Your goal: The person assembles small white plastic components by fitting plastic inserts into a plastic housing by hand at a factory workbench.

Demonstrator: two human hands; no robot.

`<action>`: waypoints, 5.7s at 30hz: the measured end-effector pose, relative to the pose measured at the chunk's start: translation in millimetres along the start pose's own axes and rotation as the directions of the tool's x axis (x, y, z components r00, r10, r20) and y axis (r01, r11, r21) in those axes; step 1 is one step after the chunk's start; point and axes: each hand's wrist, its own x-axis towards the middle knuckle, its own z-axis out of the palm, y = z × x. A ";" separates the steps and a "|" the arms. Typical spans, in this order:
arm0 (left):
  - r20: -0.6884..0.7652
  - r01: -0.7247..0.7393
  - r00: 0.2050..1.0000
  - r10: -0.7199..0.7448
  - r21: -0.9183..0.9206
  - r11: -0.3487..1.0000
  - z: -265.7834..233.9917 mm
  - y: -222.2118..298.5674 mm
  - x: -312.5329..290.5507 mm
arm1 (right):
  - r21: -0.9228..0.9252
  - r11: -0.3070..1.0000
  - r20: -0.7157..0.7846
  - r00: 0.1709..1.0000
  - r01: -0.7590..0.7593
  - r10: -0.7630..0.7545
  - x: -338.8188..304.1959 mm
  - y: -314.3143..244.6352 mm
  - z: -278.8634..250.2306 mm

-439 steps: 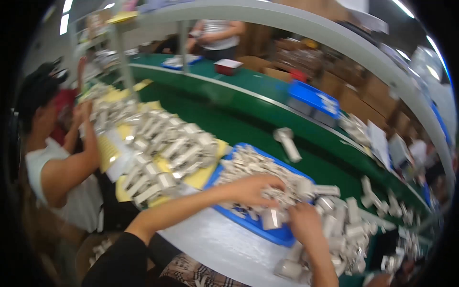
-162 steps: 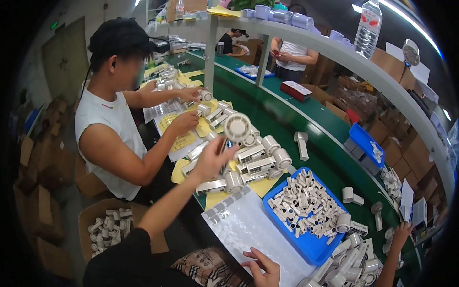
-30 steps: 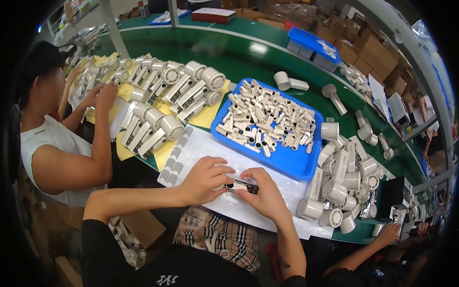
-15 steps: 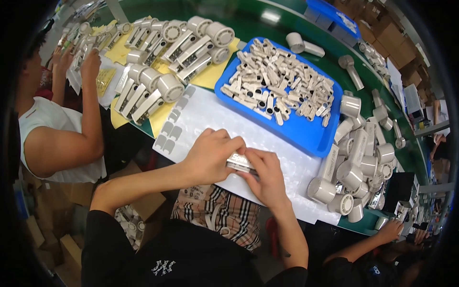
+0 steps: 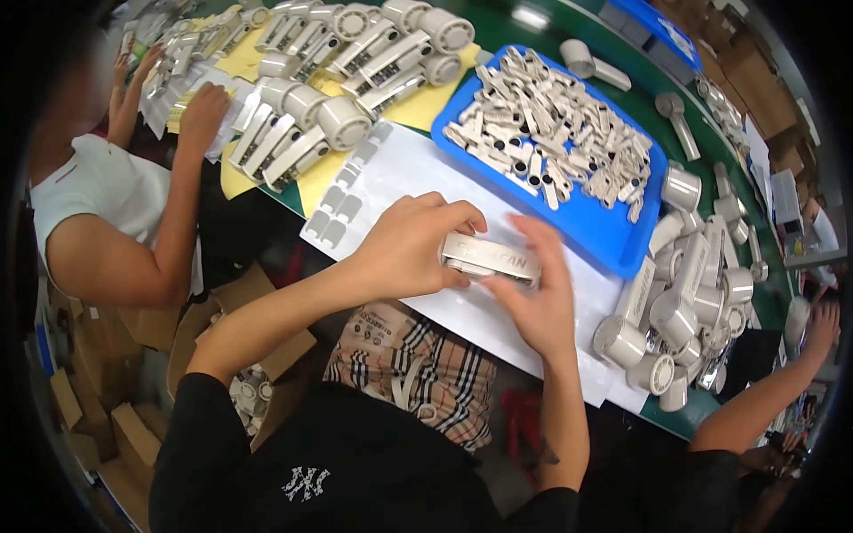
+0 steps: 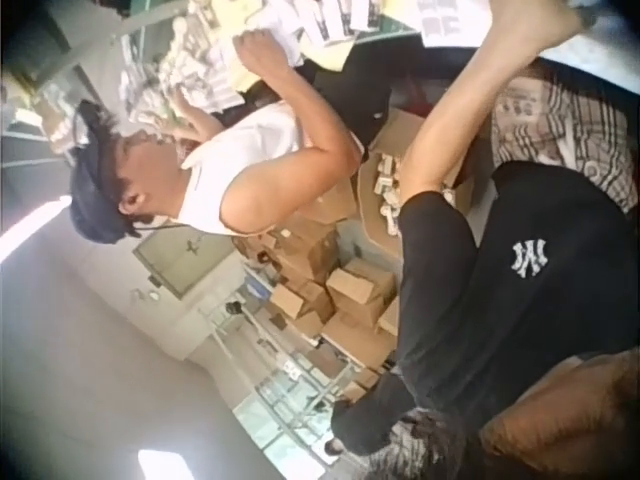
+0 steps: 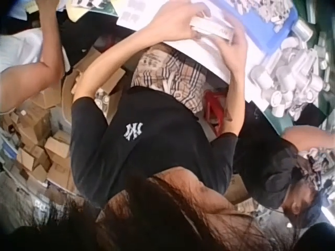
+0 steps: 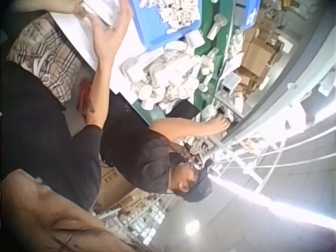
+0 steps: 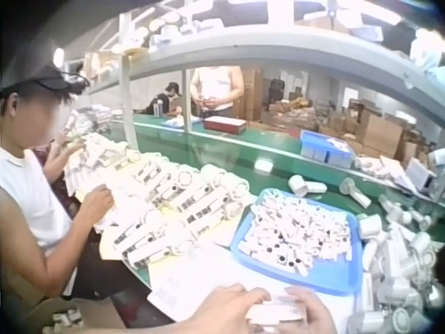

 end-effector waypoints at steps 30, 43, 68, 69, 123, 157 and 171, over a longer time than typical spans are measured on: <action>-0.629 -0.447 0.623 -0.466 -0.774 0.447 -75.3 -53.4 -57.2 | -0.305 0.952 0.029 0.999 0.028 -0.020 58.3 -24.2 176.3; -0.545 -0.277 0.805 -0.237 -0.697 0.661 -74.1 -1.8 -31.3 | 0.659 0.746 -0.171 0.947 -0.094 0.271 53.4 -32.0 80.2; -0.333 -0.446 0.891 0.308 -0.518 0.730 9.4 13.3 56.0 | 0.401 0.913 -0.196 0.981 0.070 0.011 14.3 -71.1 -8.6; -0.331 -0.441 0.893 0.305 -0.512 0.737 9.2 13.3 56.5 | 0.396 0.916 -0.198 0.980 0.067 0.014 14.2 -70.6 -8.3; -0.349 -0.448 0.889 0.297 -0.526 0.723 14.0 9.4 59.0 | 0.375 0.921 -0.207 0.978 0.103 -0.025 15.1 -64.9 -6.1; -0.329 -0.430 0.898 0.291 -0.524 0.735 10.9 11.5 56.0 | 0.406 0.910 -0.195 0.981 0.086 -0.006 12.7 -67.3 -6.1; -0.326 -0.427 0.900 0.288 -0.533 0.731 12.1 11.3 55.2 | 0.350 0.936 -0.191 0.981 0.045 0.024 10.8 -69.3 -4.4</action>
